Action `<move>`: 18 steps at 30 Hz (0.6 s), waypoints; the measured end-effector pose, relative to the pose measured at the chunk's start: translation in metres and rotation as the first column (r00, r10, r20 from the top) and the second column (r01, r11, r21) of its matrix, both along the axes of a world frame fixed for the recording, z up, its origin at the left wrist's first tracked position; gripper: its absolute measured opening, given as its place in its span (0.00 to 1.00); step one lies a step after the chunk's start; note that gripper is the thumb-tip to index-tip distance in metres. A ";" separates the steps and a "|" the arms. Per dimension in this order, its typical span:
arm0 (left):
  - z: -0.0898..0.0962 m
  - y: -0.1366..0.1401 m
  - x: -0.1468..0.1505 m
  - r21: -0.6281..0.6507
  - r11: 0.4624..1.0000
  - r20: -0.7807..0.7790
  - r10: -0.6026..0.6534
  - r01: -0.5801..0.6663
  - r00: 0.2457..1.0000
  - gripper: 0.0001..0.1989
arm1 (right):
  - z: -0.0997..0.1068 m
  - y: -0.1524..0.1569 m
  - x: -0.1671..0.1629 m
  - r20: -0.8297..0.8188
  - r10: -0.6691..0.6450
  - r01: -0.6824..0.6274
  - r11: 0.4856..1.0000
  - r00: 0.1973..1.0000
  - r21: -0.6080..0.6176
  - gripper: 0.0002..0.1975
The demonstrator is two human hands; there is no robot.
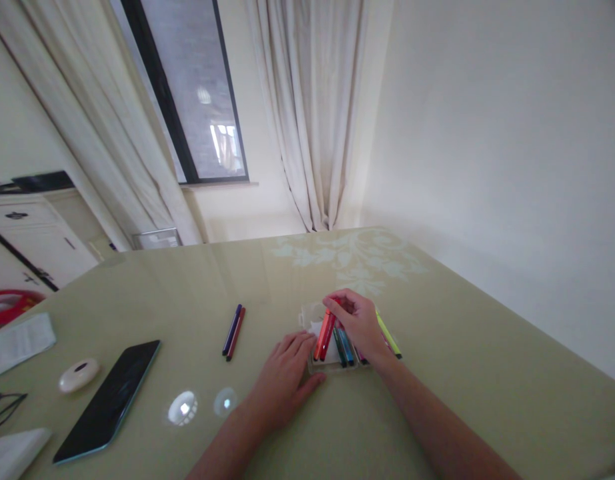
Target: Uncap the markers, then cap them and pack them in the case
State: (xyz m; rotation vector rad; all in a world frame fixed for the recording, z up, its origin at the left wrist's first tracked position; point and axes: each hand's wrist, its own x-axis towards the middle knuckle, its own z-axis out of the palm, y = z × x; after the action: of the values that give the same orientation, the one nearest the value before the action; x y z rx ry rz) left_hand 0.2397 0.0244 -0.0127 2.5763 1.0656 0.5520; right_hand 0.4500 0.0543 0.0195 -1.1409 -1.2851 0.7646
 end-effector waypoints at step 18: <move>-0.008 0.025 -0.019 0.385 0.806 -0.100 0.521 -0.450 0.848 0.26 | -0.001 0.006 0.007 0.009 0.003 -0.002 0.997 1.000 -0.078 0.21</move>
State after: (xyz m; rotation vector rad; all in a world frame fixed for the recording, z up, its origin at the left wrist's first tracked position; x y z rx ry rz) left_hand 0.2209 0.0493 -0.0208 2.6852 1.8909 0.6558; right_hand 0.4565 0.0602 0.0183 -1.2070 -1.2738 0.8184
